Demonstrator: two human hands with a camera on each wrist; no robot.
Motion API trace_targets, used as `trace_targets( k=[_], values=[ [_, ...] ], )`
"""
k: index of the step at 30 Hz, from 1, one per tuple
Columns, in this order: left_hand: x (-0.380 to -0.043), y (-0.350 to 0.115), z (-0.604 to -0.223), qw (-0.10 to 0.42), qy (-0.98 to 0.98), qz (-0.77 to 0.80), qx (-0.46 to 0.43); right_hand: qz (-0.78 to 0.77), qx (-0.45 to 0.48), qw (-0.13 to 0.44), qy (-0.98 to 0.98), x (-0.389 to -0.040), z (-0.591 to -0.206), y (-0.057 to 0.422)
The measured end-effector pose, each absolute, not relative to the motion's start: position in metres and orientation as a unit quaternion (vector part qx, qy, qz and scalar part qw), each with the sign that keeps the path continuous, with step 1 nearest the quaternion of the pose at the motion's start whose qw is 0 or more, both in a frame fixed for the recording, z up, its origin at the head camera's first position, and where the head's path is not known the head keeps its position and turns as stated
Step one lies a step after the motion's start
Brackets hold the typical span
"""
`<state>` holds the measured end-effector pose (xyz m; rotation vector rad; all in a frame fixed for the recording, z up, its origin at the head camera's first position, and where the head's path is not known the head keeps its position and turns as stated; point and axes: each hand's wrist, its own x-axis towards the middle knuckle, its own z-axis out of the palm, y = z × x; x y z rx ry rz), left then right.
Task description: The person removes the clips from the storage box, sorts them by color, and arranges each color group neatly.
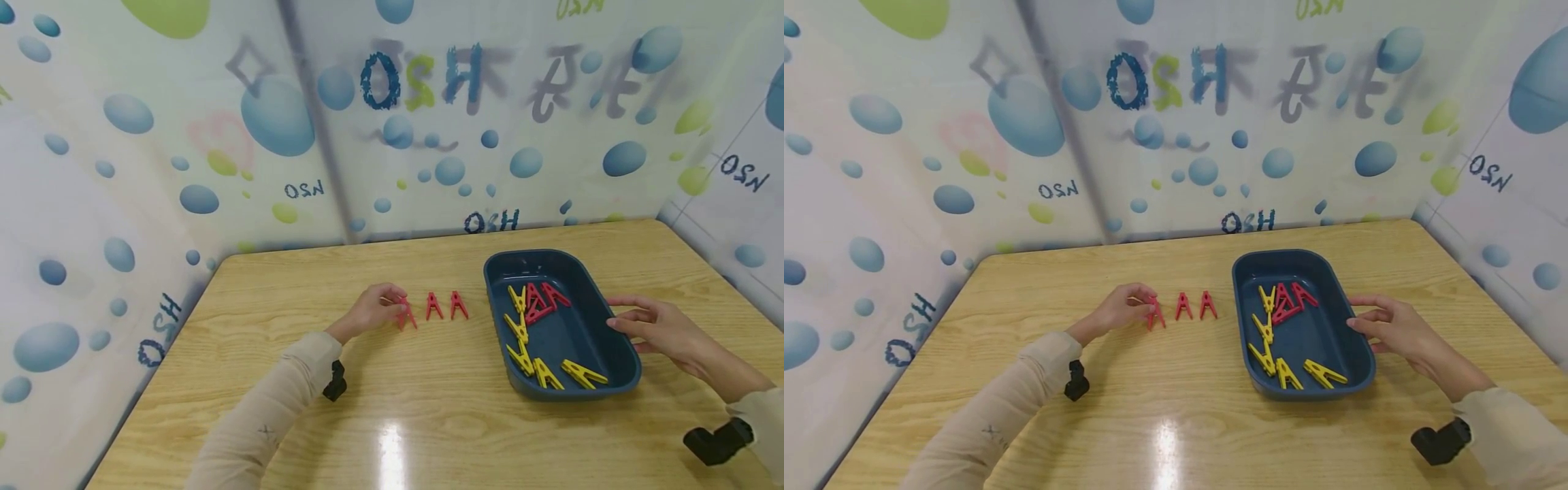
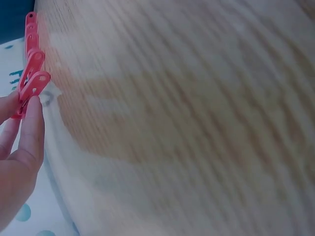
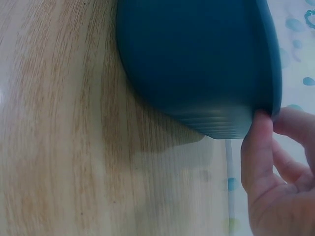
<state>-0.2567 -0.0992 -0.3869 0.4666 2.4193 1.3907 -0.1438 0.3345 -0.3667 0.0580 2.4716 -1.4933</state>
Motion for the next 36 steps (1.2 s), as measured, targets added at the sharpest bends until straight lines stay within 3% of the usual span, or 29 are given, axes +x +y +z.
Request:
trace_targets(
  k=[18, 36],
  values=[
    [-0.271, -0.099, -0.393, 0.135, 0.881, 0.439, 0.113, -0.507, 0.018, 0.128, 0.852, -0.145, -0.367, 0.335],
    [-0.270, -0.094, -0.393, 0.123, 0.889, 0.412, 0.154, -0.514, 0.019, 0.124, 0.849, -0.144, -0.368, 0.335]
  ],
)
